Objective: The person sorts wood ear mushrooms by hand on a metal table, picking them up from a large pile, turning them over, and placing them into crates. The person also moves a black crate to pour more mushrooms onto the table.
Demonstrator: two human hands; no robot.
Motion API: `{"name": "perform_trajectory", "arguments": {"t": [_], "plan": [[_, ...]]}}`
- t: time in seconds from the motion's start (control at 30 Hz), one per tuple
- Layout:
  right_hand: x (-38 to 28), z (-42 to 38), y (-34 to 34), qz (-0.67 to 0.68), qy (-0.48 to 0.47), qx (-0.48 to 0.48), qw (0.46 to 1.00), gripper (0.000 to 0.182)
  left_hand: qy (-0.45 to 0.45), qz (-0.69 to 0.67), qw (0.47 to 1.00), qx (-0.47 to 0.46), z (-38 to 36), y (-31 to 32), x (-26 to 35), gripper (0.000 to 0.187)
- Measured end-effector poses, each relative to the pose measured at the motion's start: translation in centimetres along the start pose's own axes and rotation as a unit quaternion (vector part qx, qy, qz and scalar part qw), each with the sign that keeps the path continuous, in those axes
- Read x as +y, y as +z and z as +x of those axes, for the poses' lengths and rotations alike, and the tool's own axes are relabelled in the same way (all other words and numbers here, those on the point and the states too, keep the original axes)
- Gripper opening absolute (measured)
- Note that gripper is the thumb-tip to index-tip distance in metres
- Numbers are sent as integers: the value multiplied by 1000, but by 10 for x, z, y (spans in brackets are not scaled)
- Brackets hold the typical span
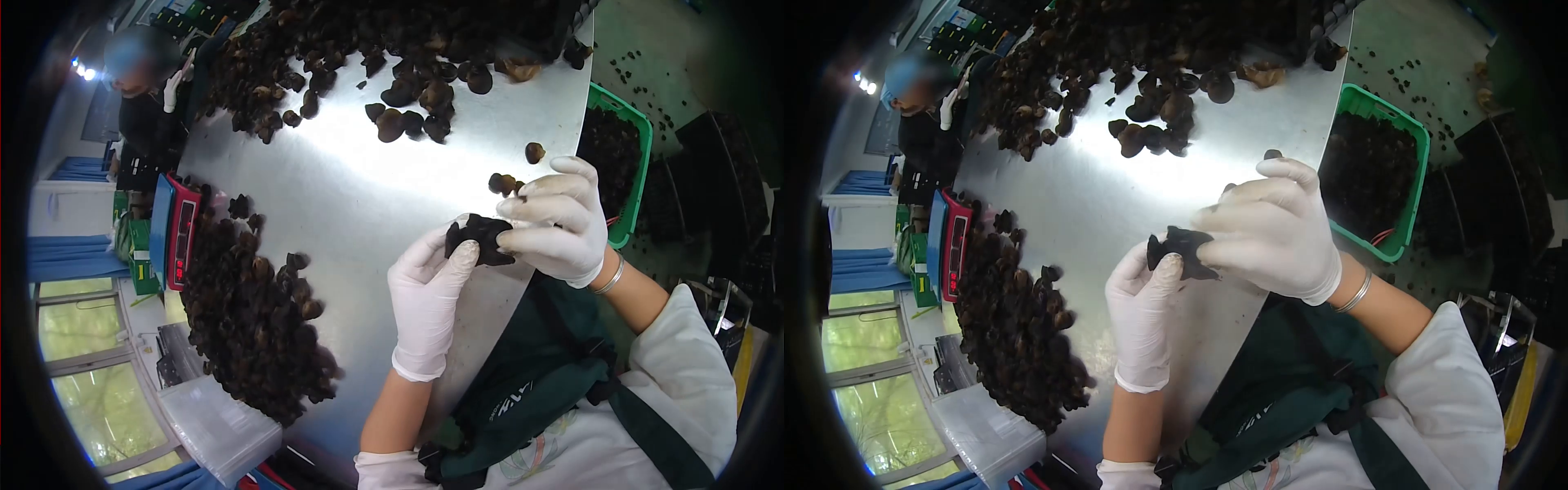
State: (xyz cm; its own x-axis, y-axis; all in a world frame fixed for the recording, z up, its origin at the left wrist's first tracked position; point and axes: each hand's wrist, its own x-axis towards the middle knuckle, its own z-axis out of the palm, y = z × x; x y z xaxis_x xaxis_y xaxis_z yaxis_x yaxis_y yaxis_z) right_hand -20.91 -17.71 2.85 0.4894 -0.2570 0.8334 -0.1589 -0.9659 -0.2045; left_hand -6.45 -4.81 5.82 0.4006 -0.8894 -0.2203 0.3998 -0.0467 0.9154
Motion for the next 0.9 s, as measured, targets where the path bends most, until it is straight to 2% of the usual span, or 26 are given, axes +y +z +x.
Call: {"name": "perform_trajectory", "arguments": {"t": [0.03,0.13,0.2,0.33,0.4,0.43,0.47,0.5,0.53,0.57,0.6,0.67,0.7,0.77,0.8,0.83,0.9], "plan": [[-1,-1,-1,21,27,6,999,25,2,-10,1000,20,-3,2,1,31],[2,-7,1,85,109,44,990,27,39,5,999,30,-9,2,3,32],[1,-10,4,124,168,71,975,26,31,2,999,35,-11,-1,4,31],[-6,-11,5,108,130,-51,984,20,43,28,997,65,-6,-9,-1,33],[-23,-14,21,119,87,-113,983,21,107,178,974,95,11,-16,-7,33],[-37,-14,24,113,54,-176,976,11,139,251,952,110,18,-19,-7,34],[-55,-10,18,42,13,-340,939,7,111,288,948,75,24,-21,-4,33],[-68,-17,20,166,-28,-248,954,12,84,324,941,41,30,-23,-1,33],[-84,-22,23,235,-57,-221,945,13,54,359,932,7,33,-27,2,33],[-87,-23,23,221,-66,-206,951,14,115,395,911,-18,35,-36,-2,31],[-89,-18,23,206,-74,-189,957,15,119,393,912,6,32,-41,5,31],[-72,3,45,122,-28,-124,984,18,125,388,912,52,22,-54,22,29],[-68,14,51,90,18,-174,980,25,140,350,921,98,19,-64,26,28],[-61,6,76,21,3,-231,973,29,166,269,930,189,13,-85,25,26],[-56,3,88,-13,-6,-259,966,32,160,283,925,196,8,-89,23,26],[-48,4,90,11,34,-276,961,30,155,296,920,203,3,-94,22,25],[-17,10,81,-31,72,-343,936,27,130,326,915,199,-9,-98,22,25]]}}
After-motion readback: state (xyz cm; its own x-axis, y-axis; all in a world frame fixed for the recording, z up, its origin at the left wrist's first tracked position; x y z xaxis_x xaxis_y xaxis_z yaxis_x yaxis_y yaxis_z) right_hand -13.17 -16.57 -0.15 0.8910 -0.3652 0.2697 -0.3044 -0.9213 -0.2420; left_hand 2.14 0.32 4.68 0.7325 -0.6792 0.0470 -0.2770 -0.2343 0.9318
